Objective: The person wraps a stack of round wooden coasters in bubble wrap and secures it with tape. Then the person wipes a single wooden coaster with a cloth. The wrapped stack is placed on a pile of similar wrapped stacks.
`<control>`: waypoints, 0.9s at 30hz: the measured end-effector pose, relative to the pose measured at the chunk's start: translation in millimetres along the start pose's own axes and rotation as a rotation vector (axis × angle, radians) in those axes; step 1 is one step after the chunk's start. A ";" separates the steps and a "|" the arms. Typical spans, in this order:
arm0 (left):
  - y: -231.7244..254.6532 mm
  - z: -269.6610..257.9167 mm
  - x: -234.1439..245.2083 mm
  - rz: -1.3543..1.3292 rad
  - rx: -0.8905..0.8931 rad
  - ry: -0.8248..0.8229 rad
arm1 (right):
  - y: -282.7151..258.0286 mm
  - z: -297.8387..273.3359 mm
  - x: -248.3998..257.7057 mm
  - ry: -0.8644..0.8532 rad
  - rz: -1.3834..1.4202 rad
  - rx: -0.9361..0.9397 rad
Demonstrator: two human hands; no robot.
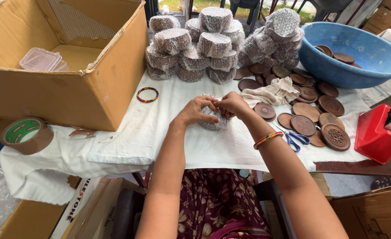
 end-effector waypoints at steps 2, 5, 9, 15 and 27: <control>2.4 -0.9 1.0 0.009 0.002 0.002 | 3.1 5.0 -0.1 -0.002 -0.019 0.015; 0.1 -2.0 0.3 0.024 -0.004 0.010 | 1.2 6.2 -0.2 -0.008 -0.068 0.030; -1.0 -1.2 3.1 0.019 0.042 0.034 | -14.5 -6.9 3.6 0.001 -0.340 -0.011; 4.4 -4.6 6.2 0.022 0.038 0.038 | -9.8 -2.5 9.1 0.043 -0.455 0.070; -7.3 -1.0 -1.7 0.036 -0.037 0.029 | -7.3 -11.9 8.2 0.088 -0.409 0.172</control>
Point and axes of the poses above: each hand's wrist, its own z-axis towards the middle knuckle, its own x-axis out of the back of the hand, y = z × x, the point moved 8 cm from there along z, towards the middle knuckle, and after that the axes turned 9 degrees about z, right-handed, at the moved point
